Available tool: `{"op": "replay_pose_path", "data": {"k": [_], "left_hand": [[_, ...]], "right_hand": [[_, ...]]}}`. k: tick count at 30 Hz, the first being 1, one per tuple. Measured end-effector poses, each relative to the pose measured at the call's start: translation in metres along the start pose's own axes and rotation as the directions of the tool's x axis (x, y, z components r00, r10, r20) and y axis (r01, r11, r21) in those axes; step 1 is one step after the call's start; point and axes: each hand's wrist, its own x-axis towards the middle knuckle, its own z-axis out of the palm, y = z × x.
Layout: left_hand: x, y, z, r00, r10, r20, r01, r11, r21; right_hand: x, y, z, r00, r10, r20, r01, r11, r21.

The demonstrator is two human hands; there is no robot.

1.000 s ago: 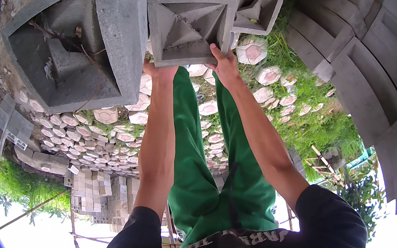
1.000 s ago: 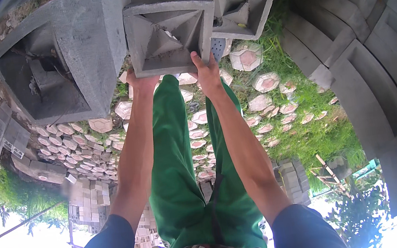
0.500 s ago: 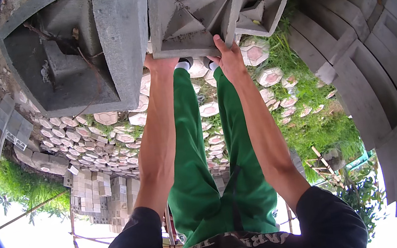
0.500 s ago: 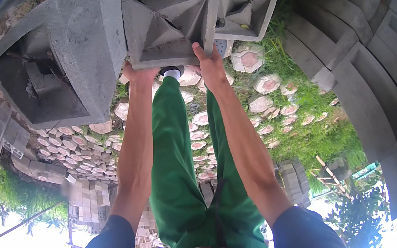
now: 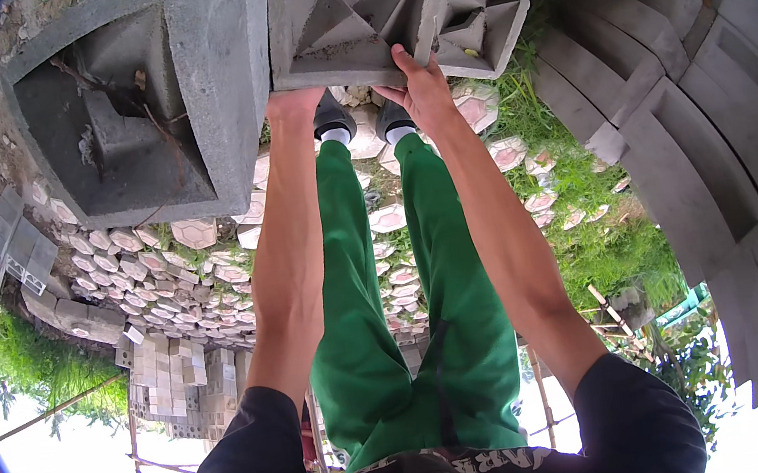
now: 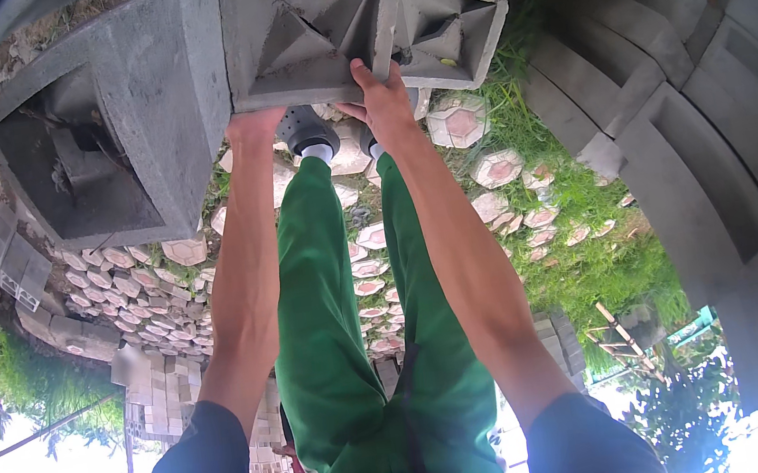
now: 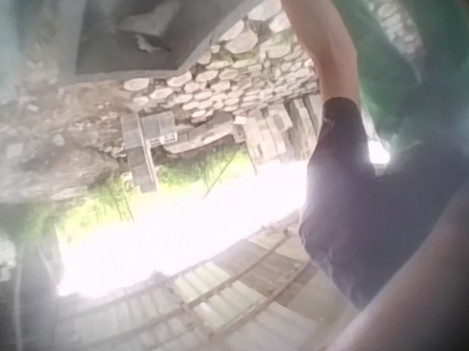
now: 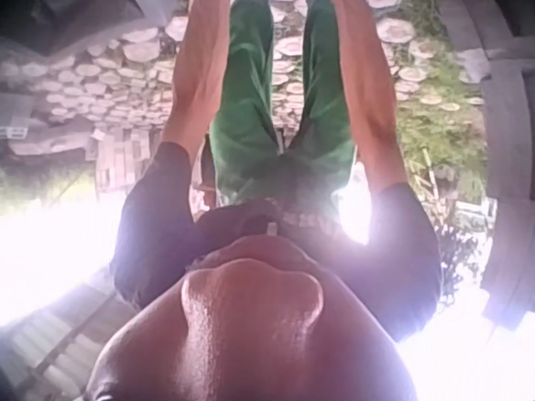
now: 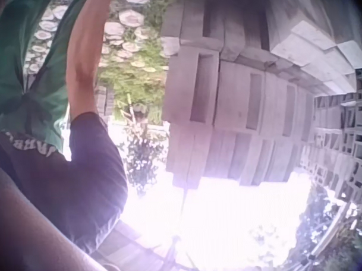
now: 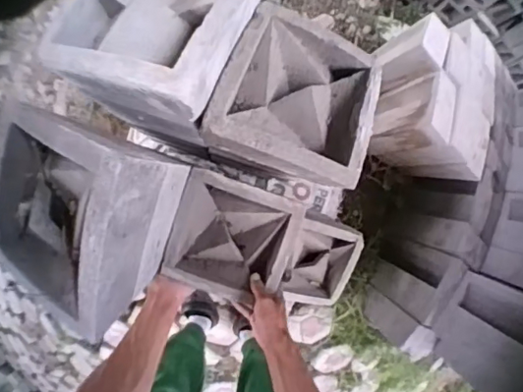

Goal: The person picks up concrete vent blocks from the ground and stacks them one by one on top of existing piles.

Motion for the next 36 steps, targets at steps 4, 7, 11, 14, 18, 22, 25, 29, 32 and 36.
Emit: {"op": "replay_pose_path", "data": {"k": [4,7,11,14,18,22,25,29,32,36], "left_hand": [[-0.002,0.001,0.001,0.997,0.000,-0.077,-0.002,1.000,-0.027],[0.004,0.005,-0.013,0.998,-0.024,-0.064,0.017,0.993,-0.113],[0.000,-0.001,-0.003,0.998,-0.068,-0.017,0.068,0.997,-0.042],[-0.005,0.002,-0.005,0.987,-0.037,-0.153,0.023,0.996,-0.088],[-0.021,0.010,-0.002,0.946,-0.004,-0.325,-0.003,1.000,-0.019],[-0.049,-0.005,0.016,0.844,0.011,-0.537,-0.048,0.997,-0.056],[-0.109,0.003,0.026,0.915,0.018,-0.404,0.096,0.961,0.260],[-0.177,0.009,0.044,0.918,-0.009,-0.396,0.271,0.743,0.612],[-0.233,-0.009,0.078,0.966,0.024,-0.256,0.231,0.353,0.907],[-0.313,-0.018,0.128,0.996,0.057,-0.067,0.058,0.138,0.989]], "right_hand": [[-0.002,-0.002,0.004,0.998,0.036,-0.049,-0.036,0.999,0.002],[-0.002,-0.004,0.008,1.000,0.024,-0.011,-0.024,0.999,-0.022],[-0.005,-0.013,0.000,0.996,0.090,-0.021,-0.092,0.983,-0.156],[-0.009,-0.023,0.004,0.980,0.195,-0.046,-0.199,0.923,-0.330],[-0.012,-0.032,0.012,0.964,0.241,-0.114,-0.260,0.757,-0.600],[-0.018,-0.022,-0.012,0.986,0.022,-0.165,-0.131,0.718,-0.683],[-0.065,-0.020,-0.014,0.990,0.092,-0.110,-0.142,0.719,-0.680],[-0.149,-0.044,-0.013,0.990,0.133,0.037,-0.075,0.742,-0.666],[-0.210,-0.058,-0.030,0.995,0.095,0.031,-0.062,0.831,-0.553],[-0.297,-0.076,-0.027,0.995,0.046,0.086,-0.007,0.914,-0.406]]}}
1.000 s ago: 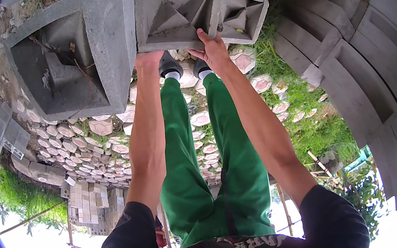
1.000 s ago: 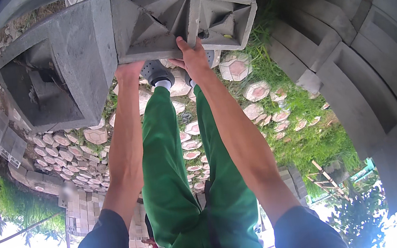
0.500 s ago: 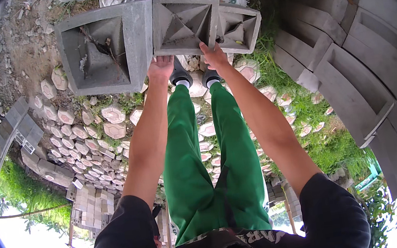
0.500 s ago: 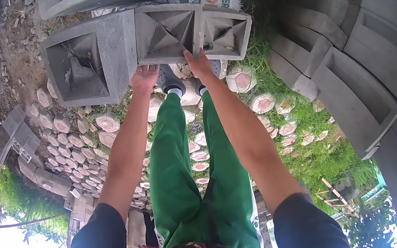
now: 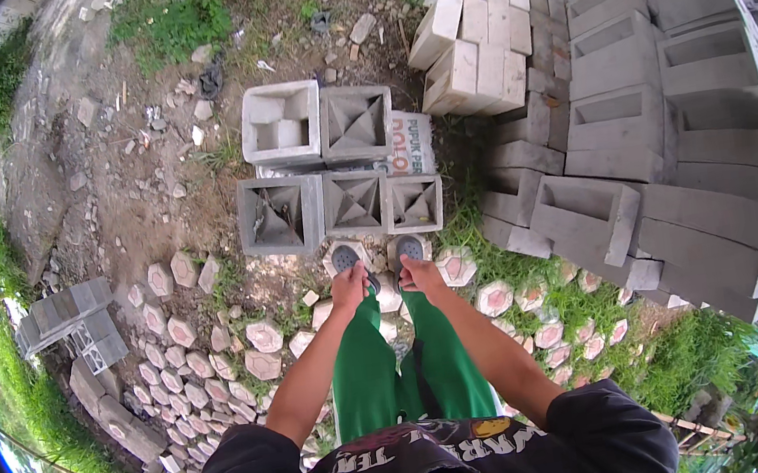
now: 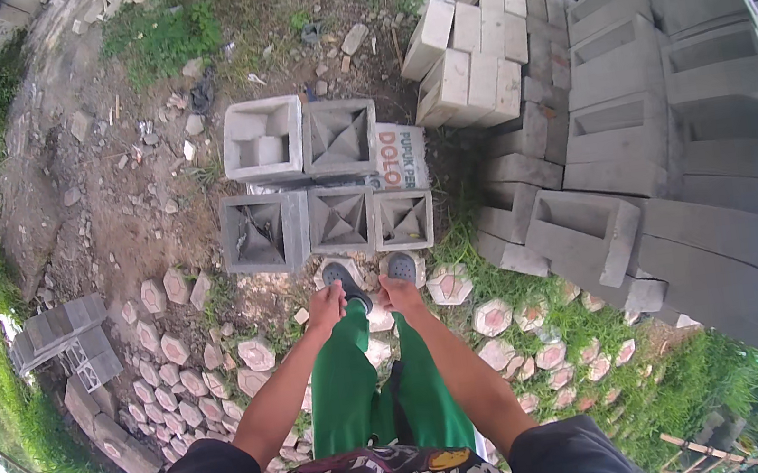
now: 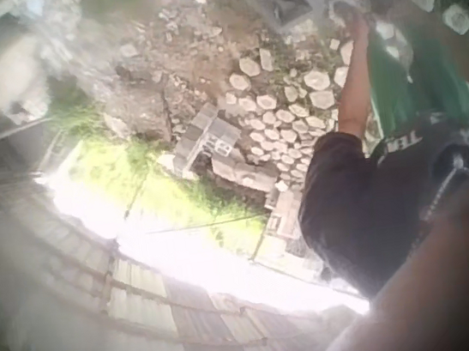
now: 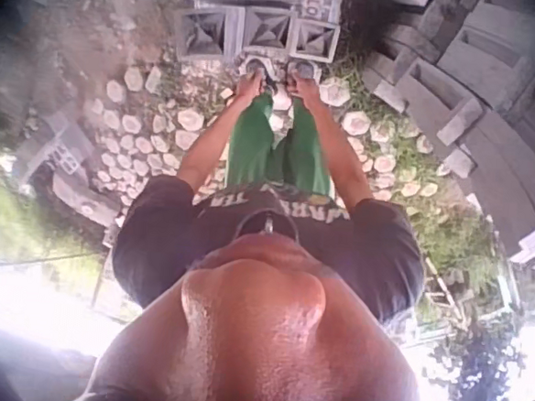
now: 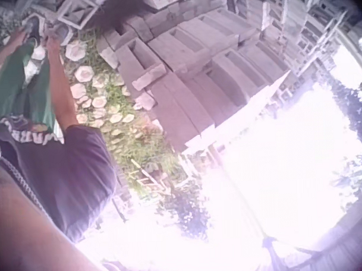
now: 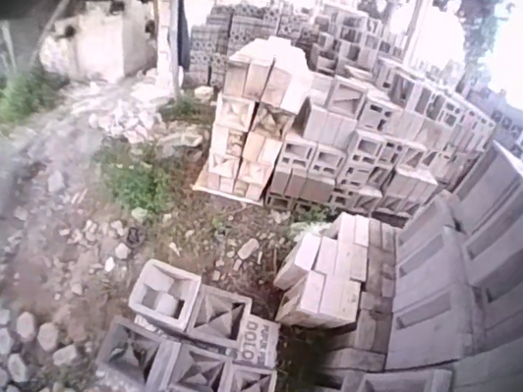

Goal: The person picks up concrete vent blocks from the ground and stacks them one by one on top of existing piles.

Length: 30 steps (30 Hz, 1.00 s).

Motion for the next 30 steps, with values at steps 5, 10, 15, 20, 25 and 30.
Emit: {"op": "replay_pose_path", "data": {"k": [5,10,15,20,25,30], "left_hand": [[-0.073,0.072,0.016,0.977,0.213,-0.017,-0.209,0.968,0.141],[-0.109,0.112,0.018,0.958,0.271,0.093,-0.265,0.962,-0.068],[-0.116,0.112,0.022,0.856,0.479,0.196,-0.500,0.863,0.075],[-0.139,0.138,-0.004,0.737,0.484,0.472,-0.624,0.756,0.200],[-0.154,0.172,-0.029,0.641,0.511,0.573,-0.695,0.703,0.151],[-0.138,0.173,-0.040,0.562,0.506,0.654,-0.732,0.673,0.108]], "right_hand": [[-0.084,-0.020,-0.017,0.992,-0.123,-0.036,0.127,0.983,0.133],[-0.125,-0.037,-0.037,0.969,-0.243,-0.030,0.243,0.937,0.251],[-0.139,-0.051,-0.041,0.914,-0.396,-0.091,0.406,0.873,0.269],[-0.173,-0.082,0.000,0.849,-0.507,-0.150,0.529,0.806,0.266],[-0.183,-0.085,0.033,0.799,-0.546,-0.252,0.600,0.754,0.266],[-0.188,-0.067,0.074,0.735,-0.596,-0.325,0.677,0.679,0.286]]}}
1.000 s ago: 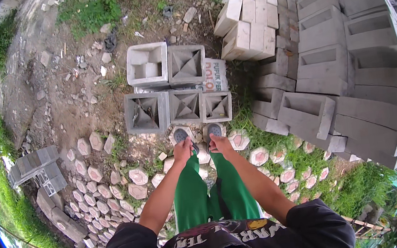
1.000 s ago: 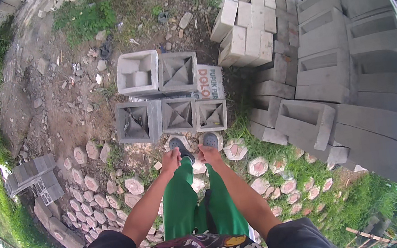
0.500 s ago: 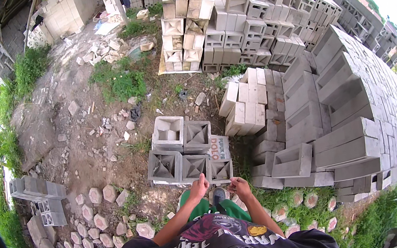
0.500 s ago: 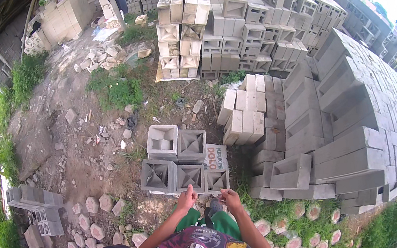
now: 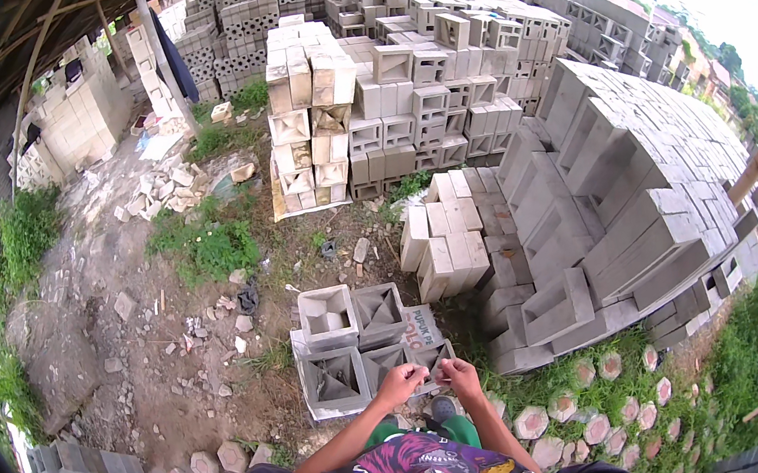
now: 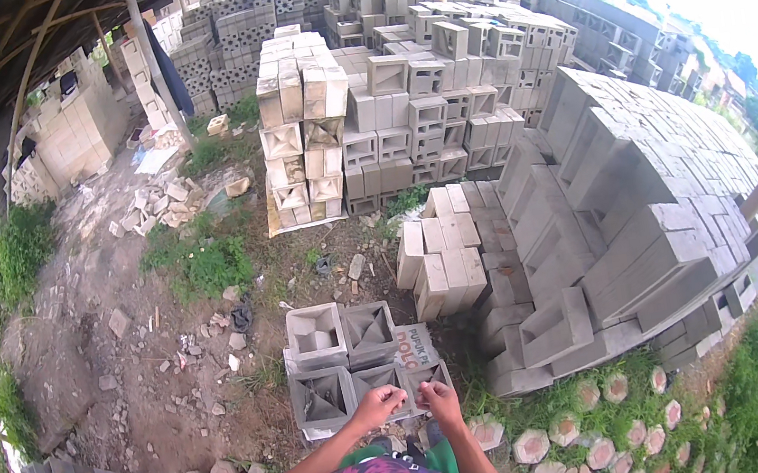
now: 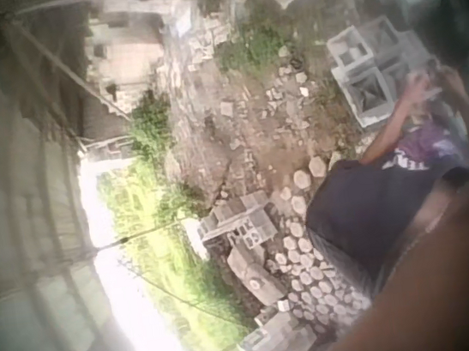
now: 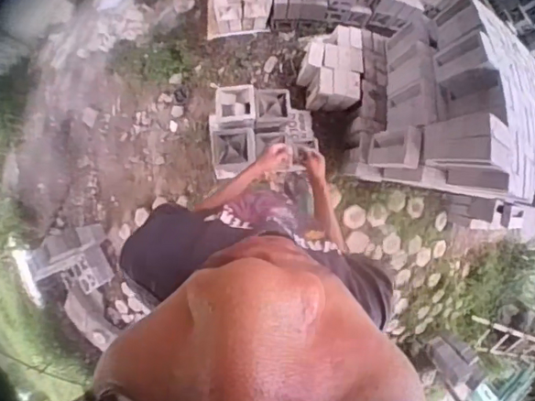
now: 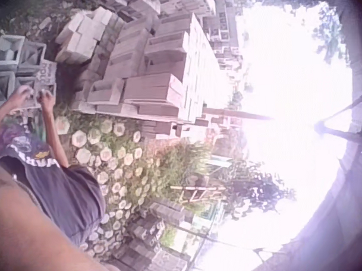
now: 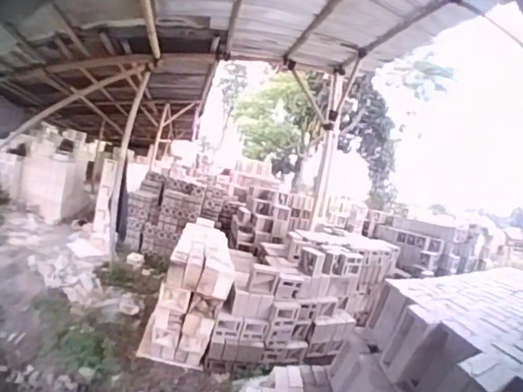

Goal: The person picks up concrete vent blocks from the ground and stacks them one by one on top of existing piles.

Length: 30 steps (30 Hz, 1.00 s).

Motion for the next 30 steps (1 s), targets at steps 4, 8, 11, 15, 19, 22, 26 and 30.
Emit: {"op": "replay_pose_path", "data": {"k": [4,8,11,15,19,22,26,30], "left_hand": [[-0.004,-0.010,0.009,0.996,0.059,0.072,-0.056,0.997,-0.045],[-0.012,0.003,0.029,0.977,0.046,0.207,-0.035,0.998,-0.057],[-0.016,0.005,0.040,0.943,0.031,0.331,-0.075,0.990,0.119],[-0.016,0.010,0.066,0.920,0.065,0.388,-0.168,0.956,0.239],[-0.008,0.025,0.122,0.880,-0.021,0.474,-0.152,0.933,0.325],[0.002,0.035,0.173,0.836,0.002,0.549,-0.199,0.933,0.300],[0.002,0.075,0.254,0.722,-0.035,0.691,-0.261,0.911,0.319],[-0.011,0.055,0.355,0.587,-0.085,0.805,-0.275,0.914,0.297]], "right_hand": [[-0.040,0.002,0.013,0.984,-0.106,-0.147,0.118,0.990,0.076],[-0.081,0.028,-0.016,0.930,-0.114,-0.349,0.144,0.988,0.059],[-0.115,0.043,-0.029,0.850,-0.079,-0.522,0.129,0.990,0.061],[-0.139,0.071,-0.060,0.764,-0.122,-0.633,0.159,0.987,0.001],[-0.171,0.064,-0.096,0.691,-0.084,-0.718,0.179,0.982,0.057],[-0.196,0.048,-0.134,0.601,-0.119,-0.790,0.160,0.987,-0.026],[-0.245,0.042,-0.188,0.501,-0.117,-0.857,0.349,0.934,0.077],[-0.303,0.079,-0.254,0.399,-0.069,-0.914,0.412,0.904,0.112]]}}
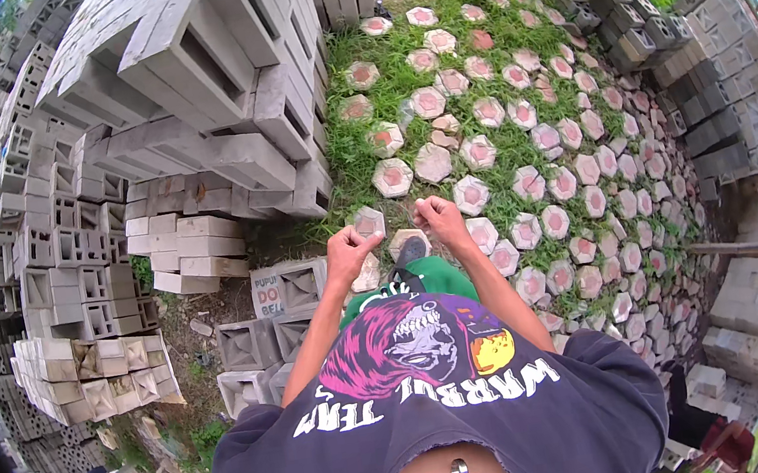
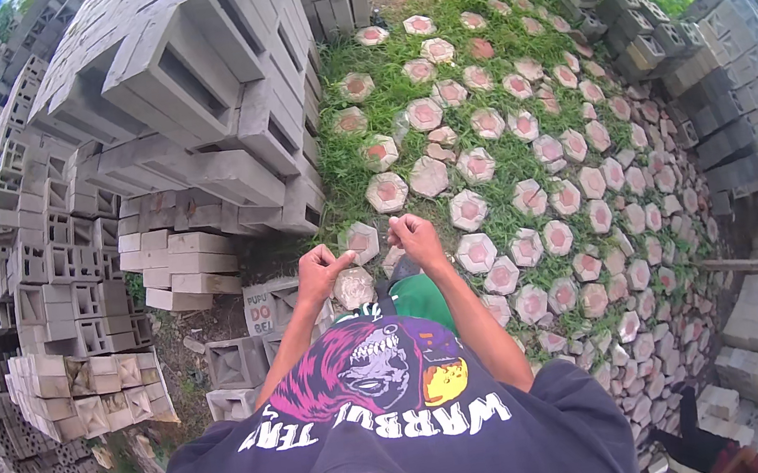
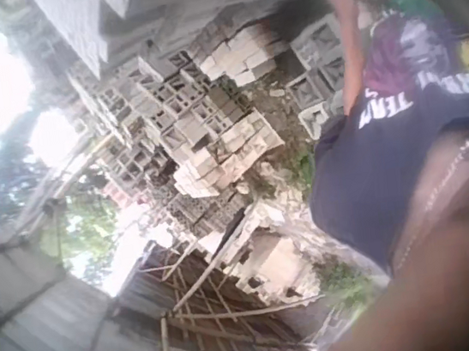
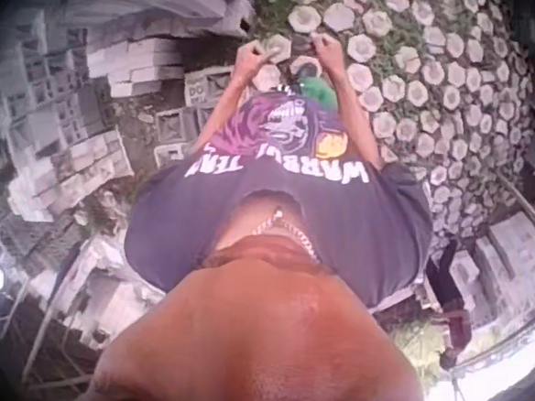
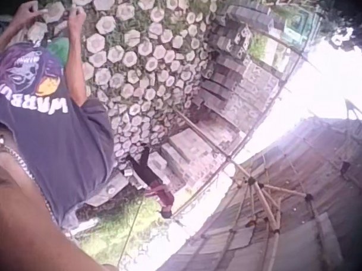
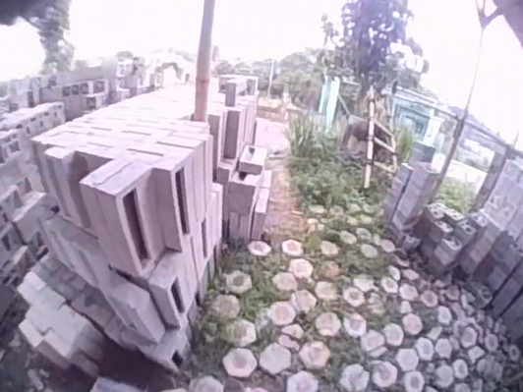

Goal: The person picks up concrete vent blocks from the ground and stacks them one by one on top of existing piles.

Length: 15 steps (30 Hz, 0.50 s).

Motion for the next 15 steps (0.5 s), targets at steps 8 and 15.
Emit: {"op": "replay_pose_path", "data": {"k": [8,15], "left_hand": [[0.079,0.069,0.121,0.908,0.064,0.414,-0.113,0.989,0.095],[0.117,0.084,0.207,0.739,0.032,0.673,-0.167,0.976,0.137]], "right_hand": [[-0.036,0.001,-0.109,0.883,0.044,-0.467,0.051,0.981,0.189],[-0.062,0.031,-0.144,0.655,0.152,-0.741,0.074,0.962,0.263]]}}
